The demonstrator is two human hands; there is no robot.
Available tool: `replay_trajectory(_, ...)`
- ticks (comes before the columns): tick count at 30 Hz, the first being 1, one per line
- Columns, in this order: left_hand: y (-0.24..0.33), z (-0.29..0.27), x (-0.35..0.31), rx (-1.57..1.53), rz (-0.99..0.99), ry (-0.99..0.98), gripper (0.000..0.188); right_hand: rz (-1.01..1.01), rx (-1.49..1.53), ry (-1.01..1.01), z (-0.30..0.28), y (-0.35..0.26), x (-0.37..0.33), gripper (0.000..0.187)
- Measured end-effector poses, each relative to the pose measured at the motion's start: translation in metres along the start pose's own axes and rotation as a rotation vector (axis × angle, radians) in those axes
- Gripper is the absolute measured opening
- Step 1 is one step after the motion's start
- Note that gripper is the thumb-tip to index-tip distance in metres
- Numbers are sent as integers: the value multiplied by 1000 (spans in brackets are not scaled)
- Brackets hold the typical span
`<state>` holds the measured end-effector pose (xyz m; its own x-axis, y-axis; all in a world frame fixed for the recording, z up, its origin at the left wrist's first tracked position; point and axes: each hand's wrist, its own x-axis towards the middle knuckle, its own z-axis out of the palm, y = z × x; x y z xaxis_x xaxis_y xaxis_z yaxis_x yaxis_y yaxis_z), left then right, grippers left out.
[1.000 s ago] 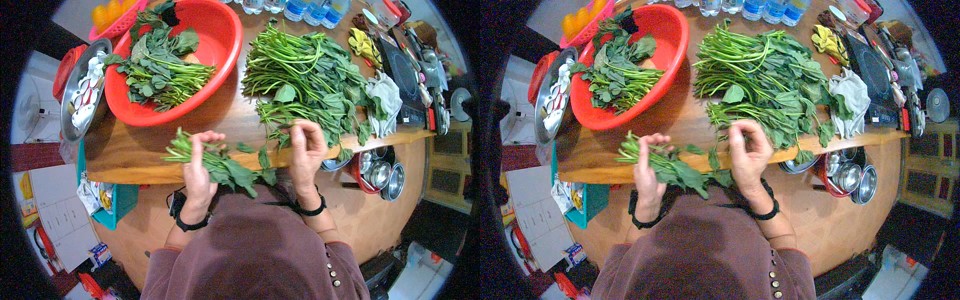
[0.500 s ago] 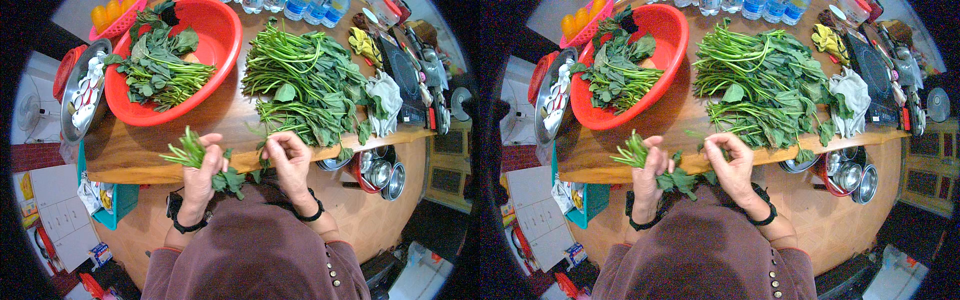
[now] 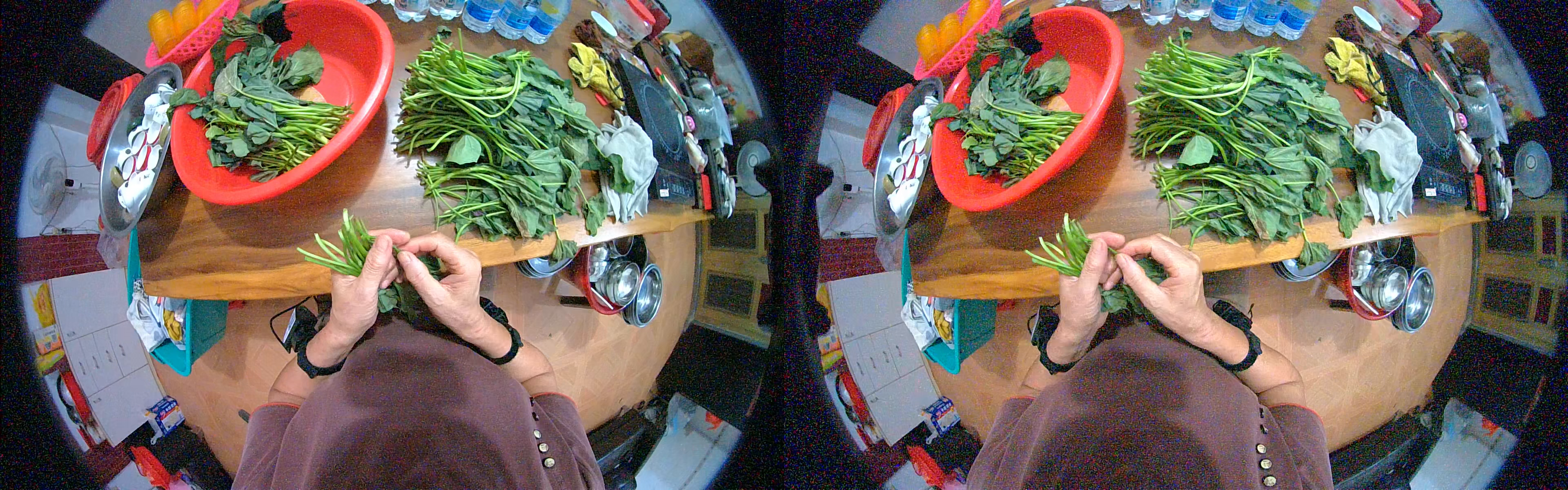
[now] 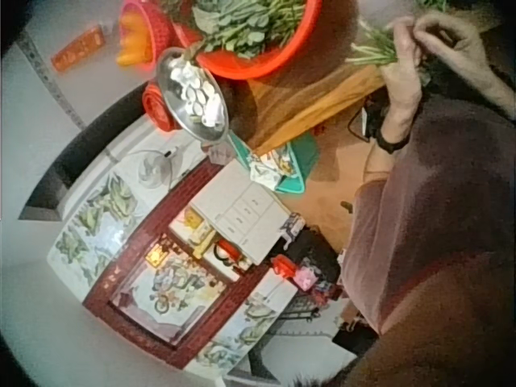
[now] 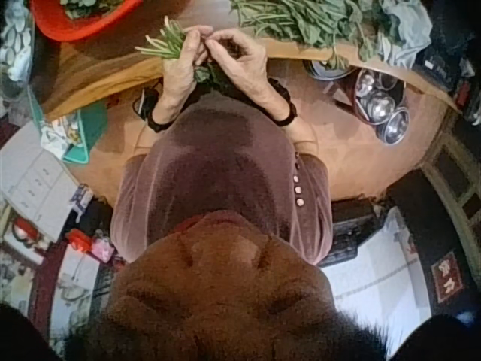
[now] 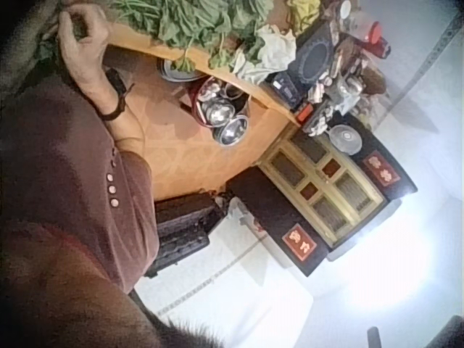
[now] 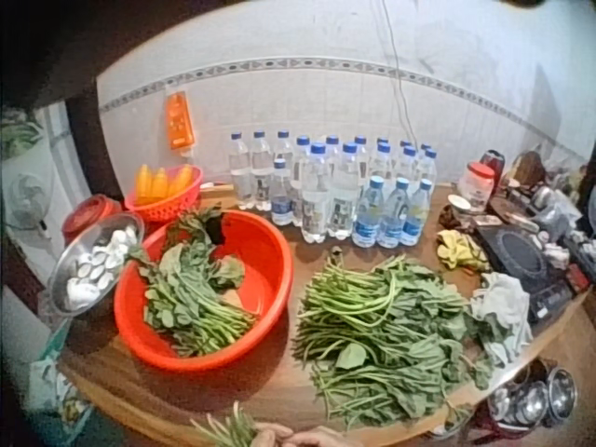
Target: The person repeatedly picks up leafy green vegetable stems, snaps off the lower ends, and places the trimmed stems into a red bowl. The person also removes leaves from some stems and sets them aside on the table.
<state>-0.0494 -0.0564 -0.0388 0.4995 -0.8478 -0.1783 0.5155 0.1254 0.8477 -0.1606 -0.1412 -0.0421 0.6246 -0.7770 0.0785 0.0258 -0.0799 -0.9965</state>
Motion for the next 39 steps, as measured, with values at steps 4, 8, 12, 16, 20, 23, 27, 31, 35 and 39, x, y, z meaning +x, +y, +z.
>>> replay_trajectory(4, 5, -11, -1, -70, -28, 125, 29, -218, -258, 25, -13, 2, 8, 5)
replay_trajectory(8, 18, -36, -3, -141, 125, 214, 24, -424, -710, 219, -31, 10, 25, 11)
replay_trajectory(12, 20, -55, 2, 107, 295, 317, 24, -377, -1070, 263, -35, 18, 31, 17)
replay_trajectory(16, 18, -57, 0, 45, 266, 265, 22, -321, -1165, 210, -32, 23, 35, 21)
replay_trajectory(20, 17, -52, -3, -105, 148, 133, 22, -301, -1154, 172, -27, 24, 35, 18)
replay_trajectory(23, 13, -47, -2, -99, 76, 134, 22, -331, -1018, 167, -25, 21, 32, 15)
replay_trajectory(27, 5, -38, 1, -153, -33, 138, 20, -379, -836, 115, -19, 11, 26, 13)
replay_trajectory(31, -1, -27, 3, -121, -130, 123, 23, -471, -657, 5, -9, 2, 17, 13)
replay_trajectory(35, -4, -21, 2, -84, -99, 83, 30, -498, -608, -68, -4, -2, 13, 14)
replay_trajectory(39, -6, -23, 0, -109, -115, 82, 26, -492, -605, -106, -5, 0, 12, 15)
